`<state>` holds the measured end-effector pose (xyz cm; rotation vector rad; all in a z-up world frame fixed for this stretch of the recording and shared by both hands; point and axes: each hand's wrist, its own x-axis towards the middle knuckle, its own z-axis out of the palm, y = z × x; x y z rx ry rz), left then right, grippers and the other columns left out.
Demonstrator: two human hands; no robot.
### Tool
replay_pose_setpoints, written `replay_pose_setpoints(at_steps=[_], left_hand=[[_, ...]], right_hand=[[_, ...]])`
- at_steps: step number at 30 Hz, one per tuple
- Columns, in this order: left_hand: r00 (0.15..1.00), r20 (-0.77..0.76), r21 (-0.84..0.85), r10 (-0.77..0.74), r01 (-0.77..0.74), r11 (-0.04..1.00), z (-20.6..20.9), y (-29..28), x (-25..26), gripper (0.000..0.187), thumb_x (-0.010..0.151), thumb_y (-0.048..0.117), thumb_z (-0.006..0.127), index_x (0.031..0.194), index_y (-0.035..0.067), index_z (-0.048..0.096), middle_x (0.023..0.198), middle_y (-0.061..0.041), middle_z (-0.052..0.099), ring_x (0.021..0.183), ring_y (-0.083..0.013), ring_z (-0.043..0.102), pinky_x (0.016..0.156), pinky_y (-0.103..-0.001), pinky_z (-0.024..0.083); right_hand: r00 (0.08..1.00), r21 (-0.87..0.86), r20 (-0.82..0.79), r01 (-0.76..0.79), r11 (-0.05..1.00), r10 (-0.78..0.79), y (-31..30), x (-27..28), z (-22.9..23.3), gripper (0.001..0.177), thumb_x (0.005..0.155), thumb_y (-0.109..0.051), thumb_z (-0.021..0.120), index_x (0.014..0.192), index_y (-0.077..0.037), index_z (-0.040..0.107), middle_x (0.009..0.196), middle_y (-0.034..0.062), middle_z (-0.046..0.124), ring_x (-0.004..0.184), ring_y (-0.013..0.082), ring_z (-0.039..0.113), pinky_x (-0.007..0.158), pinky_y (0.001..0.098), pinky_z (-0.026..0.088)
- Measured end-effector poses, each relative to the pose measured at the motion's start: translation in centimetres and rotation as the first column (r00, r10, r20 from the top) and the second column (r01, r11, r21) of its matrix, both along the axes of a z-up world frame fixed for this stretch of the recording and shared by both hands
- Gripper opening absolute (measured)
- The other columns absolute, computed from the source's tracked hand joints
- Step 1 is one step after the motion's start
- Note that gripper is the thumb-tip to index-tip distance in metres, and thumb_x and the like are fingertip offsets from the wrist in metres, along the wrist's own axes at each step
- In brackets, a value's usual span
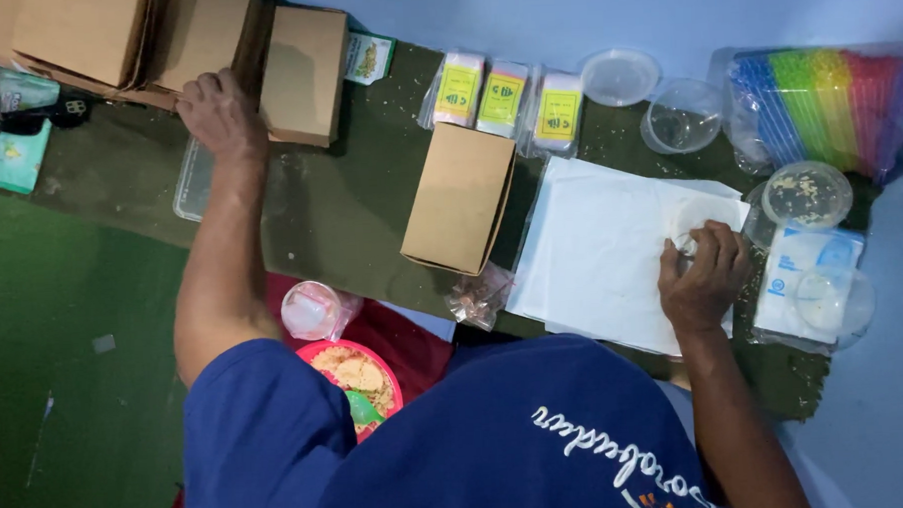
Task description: Folding paper to wrap powder, assembling a small cardboard box, and scooping food into a plastic cup.
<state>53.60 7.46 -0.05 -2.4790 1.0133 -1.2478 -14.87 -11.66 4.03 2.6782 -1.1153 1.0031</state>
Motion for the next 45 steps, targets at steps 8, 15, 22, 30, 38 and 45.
replay_pose_setpoints(at_steps=[8,15,22,30,38,45], left_hand=[[0.985,0.109,-0.057,0.136,-0.13,0.99,-1.5,-0.7,1.8,0.004,0.073,0.018,0.071,0.077,0.017,0.072,0.081,-0.005,0.062,0.082,-0.0282,0.054,0.072,-0.042,0.042],[0.971,0.153,-0.099,0.182,-0.169,0.981,-2.9,-1.0,3.0,0.009,0.068,0.017,0.066,0.076,0.018,0.07,0.082,-0.006,0.057,0.081,-0.0303,0.051,0.068,-0.043,0.042],[0.993,0.114,-0.042,-0.01,0.014,0.999,6.4,-0.9,-6.0,0.029,0.076,0.027,0.086,0.076,0.011,0.062,0.078,-0.01,0.05,0.073,-0.0249,0.05,0.068,-0.042,0.037],[0.99,-0.098,0.012,-0.104,0.106,0.994,7.9,0.3,-10.0,0.036,0.09,0.035,0.084,0.093,0.01,0.058,0.094,-0.007,0.051,0.09,-0.026,0.049,0.085,-0.048,0.033],[0.981,0.051,0.042,-0.187,0.184,0.982,15.8,0.6,-19.0,0.04,0.093,0.035,0.093,0.092,0.012,0.06,0.093,-0.007,0.055,0.09,-0.0235,0.055,0.095,-0.046,0.039],[0.781,-0.179,-0.189,-0.599,0.57,0.8,23.6,-1.2,-30.6,0.031,0.118,0.029,0.075,0.101,0.006,0.063,0.103,-0.014,0.055,0.092,-0.0347,0.056,0.094,-0.044,0.045]], right_hand=[[1.0,-0.015,0.008,-0.012,1.0,0.012,-0.2,0.0,-0.1,0.02,0.102,-0.01,0.073,0.11,0.006,0.063,0.12,0.0254,0.064,0.112,0.0417,0.059,0.102,0.0548,0.048],[1.0,-0.009,-0.001,0.022,1.0,-0.022,-0.4,-0.5,-1.2,0.022,0.099,-0.012,0.073,0.111,0.005,0.065,0.126,0.0242,0.064,0.117,0.0434,0.058,0.105,0.0567,0.047],[0.998,-0.173,0.018,0.066,0.983,-0.064,-2.1,-1.1,-3.8,0.023,0.101,-0.028,0.076,0.108,-0.007,0.067,0.121,0.0112,0.066,0.112,0.0343,0.064,0.098,0.0488,0.051],[0.997,-0.112,0.081,-0.001,0.994,0.01,-1.8,-1.4,-3.1,0.022,0.099,-0.019,0.078,0.104,-0.001,0.067,0.115,0.0163,0.066,0.11,0.0369,0.068,0.103,0.0482,0.053],[0.995,-0.094,0.097,0.017,0.995,-0.008,-2.2,-2.3,-4.6,0.029,0.103,-0.032,0.072,0.108,-0.004,0.066,0.119,0.0168,0.065,0.11,0.0393,0.064,0.099,0.0524,0.05],[0.995,-0.071,0.094,0.042,0.997,-0.035,-2.4,-2.5,-5.4,0.029,0.095,-0.028,0.079,0.109,-0.007,0.066,0.123,0.0149,0.065,0.113,0.0386,0.063,0.095,0.0512,0.051]])
